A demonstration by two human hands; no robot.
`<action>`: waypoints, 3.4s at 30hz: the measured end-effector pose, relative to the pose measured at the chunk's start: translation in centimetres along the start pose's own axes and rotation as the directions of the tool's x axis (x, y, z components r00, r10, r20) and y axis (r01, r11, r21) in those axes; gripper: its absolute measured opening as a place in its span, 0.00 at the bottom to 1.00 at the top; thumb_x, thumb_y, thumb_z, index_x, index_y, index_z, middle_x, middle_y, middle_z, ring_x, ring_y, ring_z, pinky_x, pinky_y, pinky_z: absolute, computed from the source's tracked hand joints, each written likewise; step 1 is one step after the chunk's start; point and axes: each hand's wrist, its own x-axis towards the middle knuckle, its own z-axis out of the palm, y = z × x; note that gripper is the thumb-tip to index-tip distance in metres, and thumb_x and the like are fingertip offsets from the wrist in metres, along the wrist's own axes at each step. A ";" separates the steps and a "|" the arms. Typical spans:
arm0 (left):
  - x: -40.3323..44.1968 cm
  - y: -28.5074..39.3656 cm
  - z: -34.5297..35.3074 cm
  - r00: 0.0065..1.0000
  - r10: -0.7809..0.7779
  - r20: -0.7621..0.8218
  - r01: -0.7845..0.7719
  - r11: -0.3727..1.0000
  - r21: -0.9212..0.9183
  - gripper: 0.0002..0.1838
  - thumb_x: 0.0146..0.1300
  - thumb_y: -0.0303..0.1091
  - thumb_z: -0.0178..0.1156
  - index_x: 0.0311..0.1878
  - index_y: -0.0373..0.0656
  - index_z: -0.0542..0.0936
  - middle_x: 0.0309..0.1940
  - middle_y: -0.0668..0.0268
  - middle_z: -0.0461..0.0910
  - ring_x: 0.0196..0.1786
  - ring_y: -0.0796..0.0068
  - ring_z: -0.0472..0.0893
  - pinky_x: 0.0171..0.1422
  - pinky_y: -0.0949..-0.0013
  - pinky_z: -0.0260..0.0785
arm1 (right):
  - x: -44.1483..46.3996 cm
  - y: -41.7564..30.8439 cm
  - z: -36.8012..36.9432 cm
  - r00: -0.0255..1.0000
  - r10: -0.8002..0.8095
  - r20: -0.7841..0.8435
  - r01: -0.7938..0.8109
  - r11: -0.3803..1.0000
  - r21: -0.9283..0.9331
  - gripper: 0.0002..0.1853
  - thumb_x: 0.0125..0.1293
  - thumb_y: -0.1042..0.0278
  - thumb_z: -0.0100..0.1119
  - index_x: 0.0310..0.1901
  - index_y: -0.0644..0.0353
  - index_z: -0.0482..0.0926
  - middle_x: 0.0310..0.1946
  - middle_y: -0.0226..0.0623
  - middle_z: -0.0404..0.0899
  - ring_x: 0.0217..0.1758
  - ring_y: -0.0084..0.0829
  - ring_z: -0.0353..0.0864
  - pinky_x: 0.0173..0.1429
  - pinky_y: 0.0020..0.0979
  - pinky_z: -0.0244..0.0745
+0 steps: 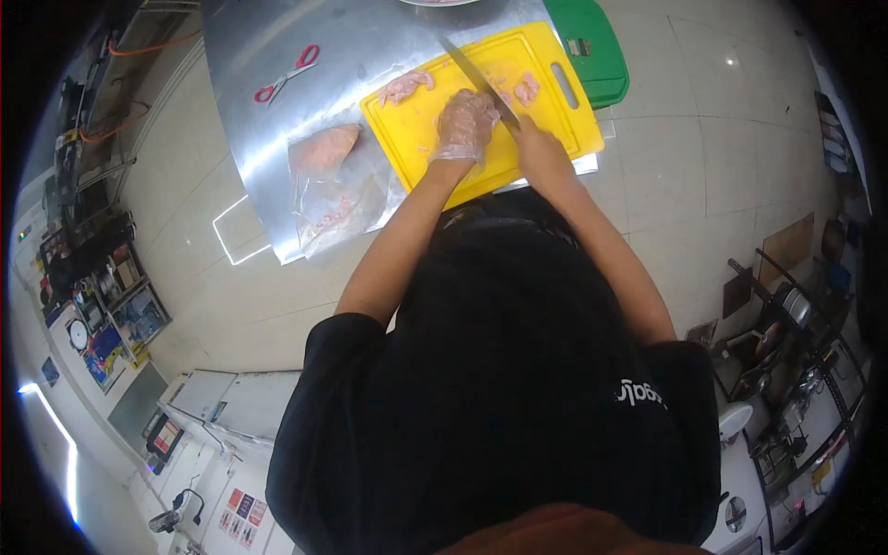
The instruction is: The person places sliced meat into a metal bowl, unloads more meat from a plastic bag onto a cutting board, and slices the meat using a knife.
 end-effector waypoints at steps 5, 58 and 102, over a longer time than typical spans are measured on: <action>-0.6 -3.8 1.7 0.998 -0.058 -0.023 0.047 0.939 -0.342 0.06 0.60 0.29 0.68 0.41 0.43 0.86 0.35 0.61 0.84 0.39 0.64 0.84 0.45 0.61 0.79 | 0.3 -0.2 -1.5 0.999 0.031 0.043 -0.032 0.999 0.023 0.14 0.78 0.61 0.48 0.51 0.64 0.73 0.36 0.65 0.82 0.44 0.67 0.81 0.47 0.61 0.73; -3.3 -0.9 -2.8 0.974 -0.212 -0.077 0.184 0.943 -0.278 0.03 0.59 0.27 0.63 0.32 0.41 0.85 0.31 0.56 0.83 0.39 0.54 0.82 0.47 0.54 0.74 | -8.0 -1.5 -6.4 0.954 0.148 0.259 -0.094 0.973 -0.210 0.11 0.80 0.62 0.47 0.49 0.62 0.70 0.32 0.62 0.83 0.38 0.66 0.82 0.42 0.63 0.73; -7.2 -0.9 -2.8 0.951 -0.231 -0.203 0.174 0.949 -0.263 0.04 0.60 0.31 0.68 0.33 0.42 0.85 0.31 0.59 0.85 0.37 0.58 0.83 0.46 0.58 0.76 | -7.4 -0.1 -5.3 0.960 -0.026 0.280 0.077 0.983 -0.169 0.11 0.78 0.60 0.51 0.48 0.61 0.71 0.30 0.62 0.82 0.38 0.65 0.81 0.41 0.63 0.72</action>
